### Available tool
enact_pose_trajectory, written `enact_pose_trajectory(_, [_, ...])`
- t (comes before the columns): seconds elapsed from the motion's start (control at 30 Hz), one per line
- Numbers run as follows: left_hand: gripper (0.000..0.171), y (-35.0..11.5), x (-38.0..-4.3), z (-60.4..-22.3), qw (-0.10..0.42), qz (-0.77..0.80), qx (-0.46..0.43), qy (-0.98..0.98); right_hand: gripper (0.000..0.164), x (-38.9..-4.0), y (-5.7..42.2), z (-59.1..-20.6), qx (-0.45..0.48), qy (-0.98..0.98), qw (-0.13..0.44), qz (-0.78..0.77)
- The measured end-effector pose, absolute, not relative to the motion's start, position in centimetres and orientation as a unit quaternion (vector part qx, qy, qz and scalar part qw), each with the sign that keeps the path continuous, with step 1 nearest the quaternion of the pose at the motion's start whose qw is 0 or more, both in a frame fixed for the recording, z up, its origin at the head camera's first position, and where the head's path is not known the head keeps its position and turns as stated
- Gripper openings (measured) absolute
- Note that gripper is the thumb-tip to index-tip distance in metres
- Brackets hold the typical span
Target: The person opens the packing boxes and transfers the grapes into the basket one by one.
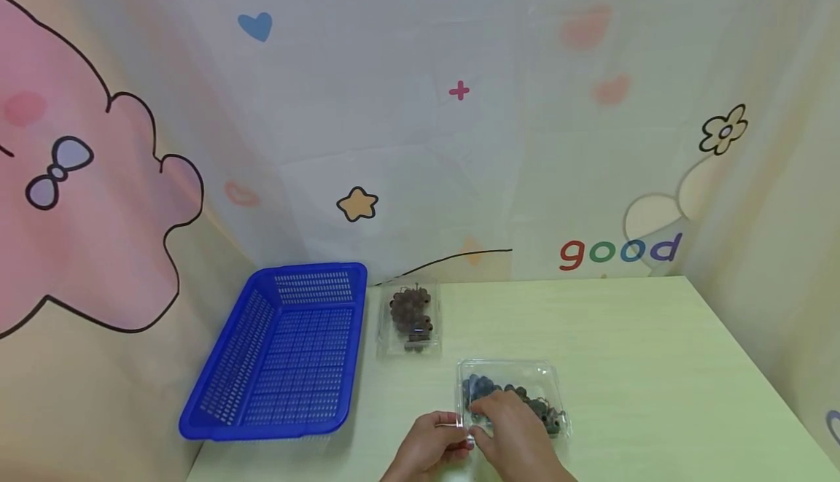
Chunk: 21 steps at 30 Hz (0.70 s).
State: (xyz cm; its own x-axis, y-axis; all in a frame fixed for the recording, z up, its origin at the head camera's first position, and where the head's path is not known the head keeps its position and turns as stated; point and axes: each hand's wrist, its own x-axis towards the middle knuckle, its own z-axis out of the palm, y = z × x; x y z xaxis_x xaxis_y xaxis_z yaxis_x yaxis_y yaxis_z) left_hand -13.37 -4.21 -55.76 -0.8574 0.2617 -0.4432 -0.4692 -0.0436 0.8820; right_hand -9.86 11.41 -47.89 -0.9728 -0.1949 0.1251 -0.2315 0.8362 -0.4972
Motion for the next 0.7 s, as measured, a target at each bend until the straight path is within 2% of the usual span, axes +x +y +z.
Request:
enact_pose_trajectory(0.13, [0.017,-4.2,-13.3,-55.9,0.253,0.724,-0.084,0.636,0.020,-9.9,10.7,-48.3,0.138,-0.960,0.038,0.239])
enact_pose_trajectory(0.5, [0.024,-4.5,-13.4,-56.3,0.240,0.741,-0.073,0.623,0.017,-9.6,9.4,-49.5,0.173,-0.969,0.095,0.150])
enact_pose_trajectory(0.7, [0.026,-4.5,-13.7,-56.6,0.251,0.740,-0.085,0.619,0.013,-9.6,8.5,-49.9,0.155,-0.977,0.077,0.125])
